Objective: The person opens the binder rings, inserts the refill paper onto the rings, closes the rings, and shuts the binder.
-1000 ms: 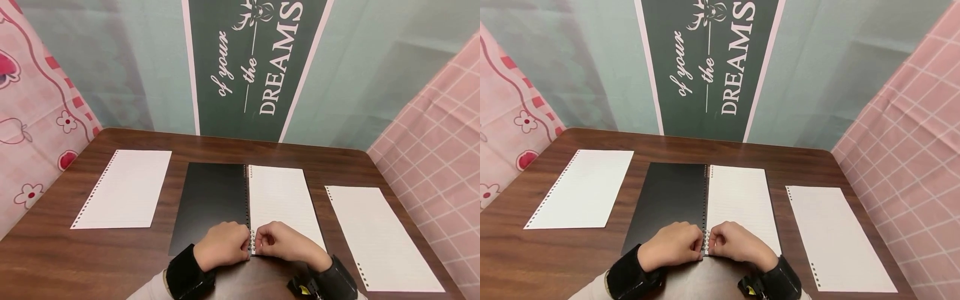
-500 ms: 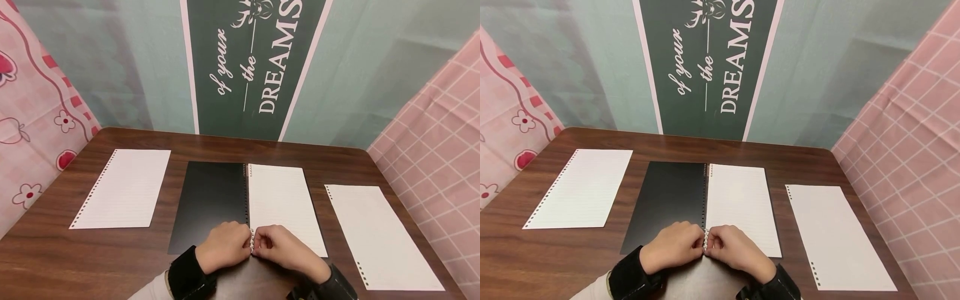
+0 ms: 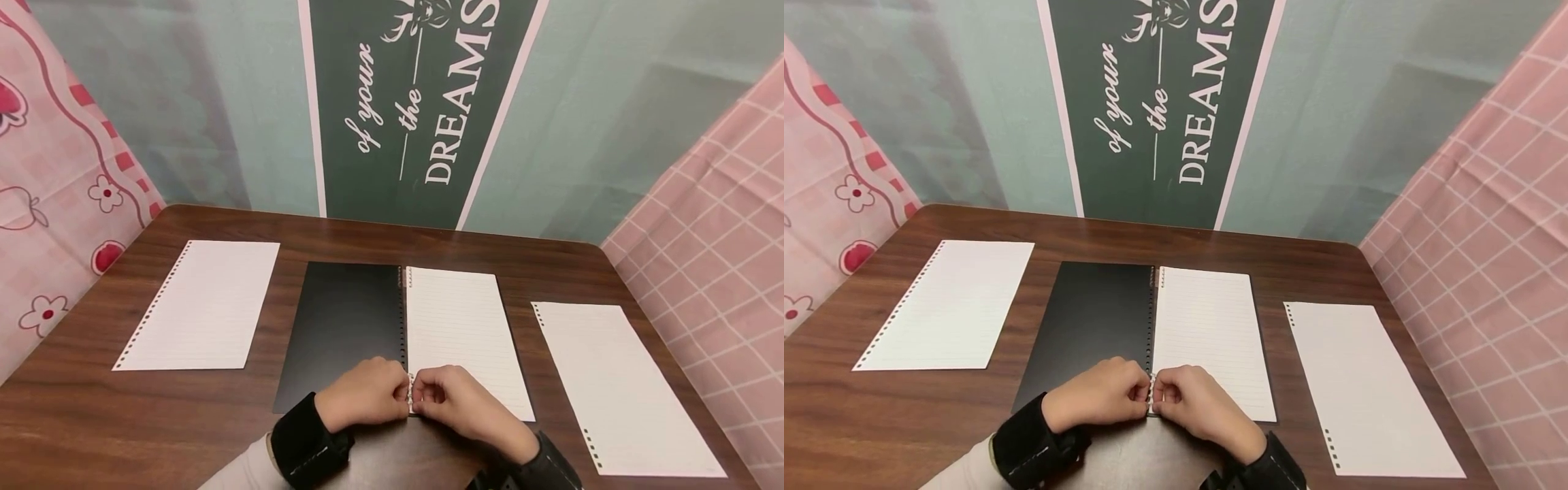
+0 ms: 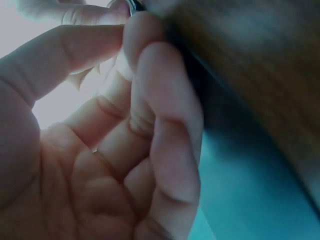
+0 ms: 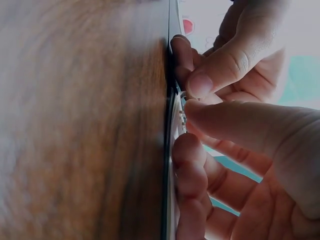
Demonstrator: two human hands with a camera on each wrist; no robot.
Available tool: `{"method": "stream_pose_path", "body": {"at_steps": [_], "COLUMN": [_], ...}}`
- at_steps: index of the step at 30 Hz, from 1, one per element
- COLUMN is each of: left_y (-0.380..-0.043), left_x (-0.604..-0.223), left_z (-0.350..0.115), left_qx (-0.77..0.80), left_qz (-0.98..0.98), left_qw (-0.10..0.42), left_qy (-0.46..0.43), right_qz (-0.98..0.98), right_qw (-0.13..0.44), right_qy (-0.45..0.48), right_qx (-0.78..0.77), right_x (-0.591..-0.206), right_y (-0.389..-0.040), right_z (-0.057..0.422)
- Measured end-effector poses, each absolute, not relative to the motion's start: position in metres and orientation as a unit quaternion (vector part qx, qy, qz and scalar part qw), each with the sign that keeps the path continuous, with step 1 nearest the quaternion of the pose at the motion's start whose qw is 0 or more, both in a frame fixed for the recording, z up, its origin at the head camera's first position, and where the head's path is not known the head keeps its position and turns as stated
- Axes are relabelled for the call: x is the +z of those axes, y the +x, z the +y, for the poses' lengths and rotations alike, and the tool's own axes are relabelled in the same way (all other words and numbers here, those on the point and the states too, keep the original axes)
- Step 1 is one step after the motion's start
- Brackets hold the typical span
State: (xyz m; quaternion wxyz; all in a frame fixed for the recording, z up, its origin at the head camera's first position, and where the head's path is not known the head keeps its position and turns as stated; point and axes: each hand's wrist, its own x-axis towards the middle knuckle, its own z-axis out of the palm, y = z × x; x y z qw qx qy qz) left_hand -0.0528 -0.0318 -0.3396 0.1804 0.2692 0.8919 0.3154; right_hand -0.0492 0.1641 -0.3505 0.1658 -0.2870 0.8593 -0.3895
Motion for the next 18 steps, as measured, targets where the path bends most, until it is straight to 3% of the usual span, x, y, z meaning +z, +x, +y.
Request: {"method": "stream_pose_path", "body": {"at_steps": [8, 18], "left_y": [-0.0596, -0.0638], "left_x": [-0.3378, -0.3389], "left_z": [-0.0351, -0.0368], "left_qx": [0.343, 0.332], "left_qz": [0.87, 0.874], "left_qw": [0.228, 0.235], "left_qy": [0.27, 0.265], "right_qz": [0.853, 0.846], "right_qw": [0.16, 0.165], "right_qy": [-0.303, -0.312], "right_qx": [-0.394, -0.4], "right_x": [-0.3529, -0.3584], "right_y": [-0.0516, -0.0567], "right_z": [0.165, 0.1654]}}
